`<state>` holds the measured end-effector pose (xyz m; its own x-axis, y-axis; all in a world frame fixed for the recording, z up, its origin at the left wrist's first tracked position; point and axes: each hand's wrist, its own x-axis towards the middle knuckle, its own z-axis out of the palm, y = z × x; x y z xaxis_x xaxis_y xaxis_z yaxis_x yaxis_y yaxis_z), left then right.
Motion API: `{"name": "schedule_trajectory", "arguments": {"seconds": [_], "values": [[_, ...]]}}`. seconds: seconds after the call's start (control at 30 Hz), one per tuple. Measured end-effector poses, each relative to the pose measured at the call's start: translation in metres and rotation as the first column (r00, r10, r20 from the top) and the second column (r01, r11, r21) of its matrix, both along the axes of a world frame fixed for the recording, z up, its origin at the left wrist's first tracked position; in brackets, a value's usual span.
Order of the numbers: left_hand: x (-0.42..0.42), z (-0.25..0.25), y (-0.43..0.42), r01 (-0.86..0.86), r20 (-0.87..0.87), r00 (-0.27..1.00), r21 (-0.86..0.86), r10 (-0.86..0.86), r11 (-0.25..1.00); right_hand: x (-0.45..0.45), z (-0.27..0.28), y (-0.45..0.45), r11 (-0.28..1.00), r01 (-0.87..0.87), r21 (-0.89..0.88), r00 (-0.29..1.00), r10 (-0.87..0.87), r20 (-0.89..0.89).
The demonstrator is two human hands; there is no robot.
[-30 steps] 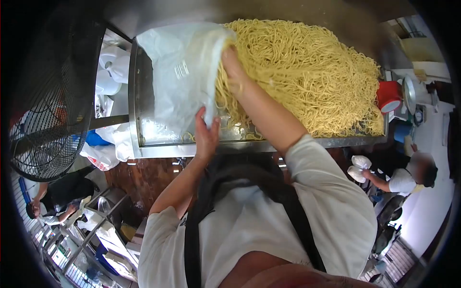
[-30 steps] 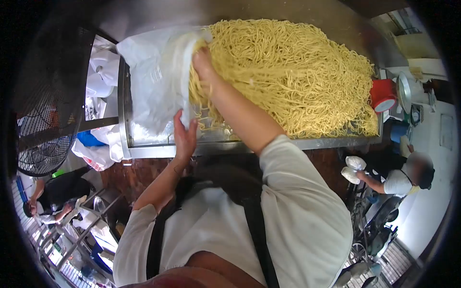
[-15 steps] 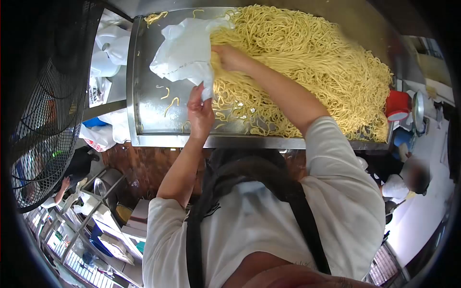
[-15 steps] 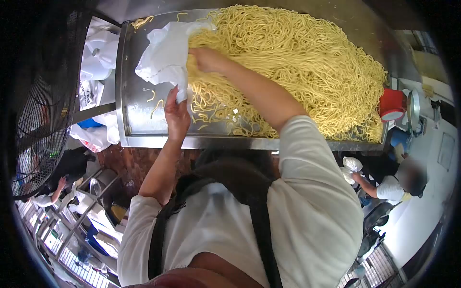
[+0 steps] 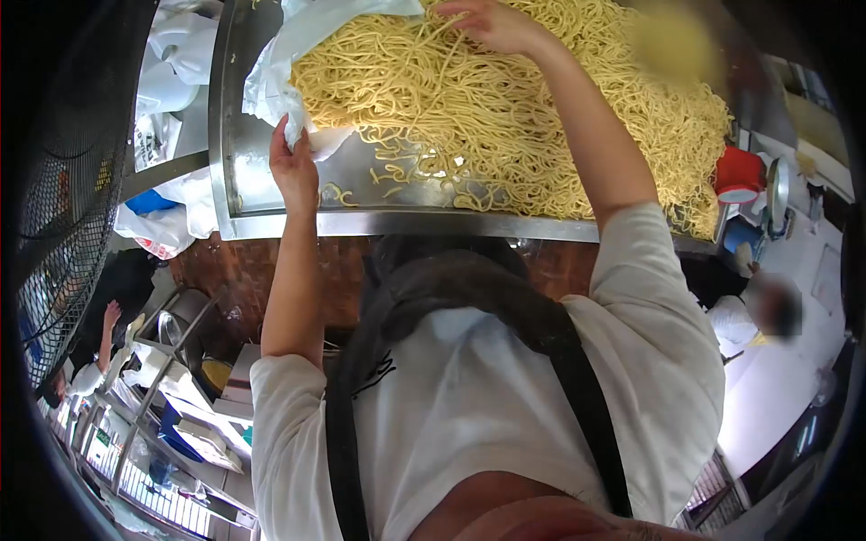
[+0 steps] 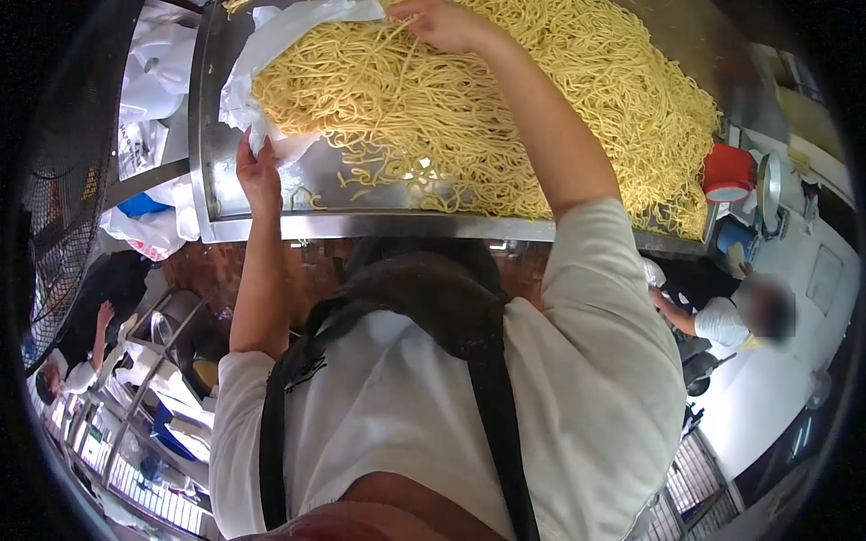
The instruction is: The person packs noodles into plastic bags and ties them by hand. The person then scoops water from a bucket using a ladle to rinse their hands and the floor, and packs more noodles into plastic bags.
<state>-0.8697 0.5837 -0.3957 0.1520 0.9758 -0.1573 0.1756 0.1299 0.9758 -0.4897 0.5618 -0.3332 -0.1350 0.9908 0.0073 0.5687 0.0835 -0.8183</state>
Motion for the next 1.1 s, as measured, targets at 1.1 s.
{"name": "schedule_trajectory", "arguments": {"seconds": [1.1], "values": [[0.012, -0.008, -0.008, 0.188, -0.1, 0.978, 0.055, -0.182, 0.981, -0.047, 0.039, -0.143, 0.783, 0.537, -0.313, 0.655, -0.622, -0.429]]}}
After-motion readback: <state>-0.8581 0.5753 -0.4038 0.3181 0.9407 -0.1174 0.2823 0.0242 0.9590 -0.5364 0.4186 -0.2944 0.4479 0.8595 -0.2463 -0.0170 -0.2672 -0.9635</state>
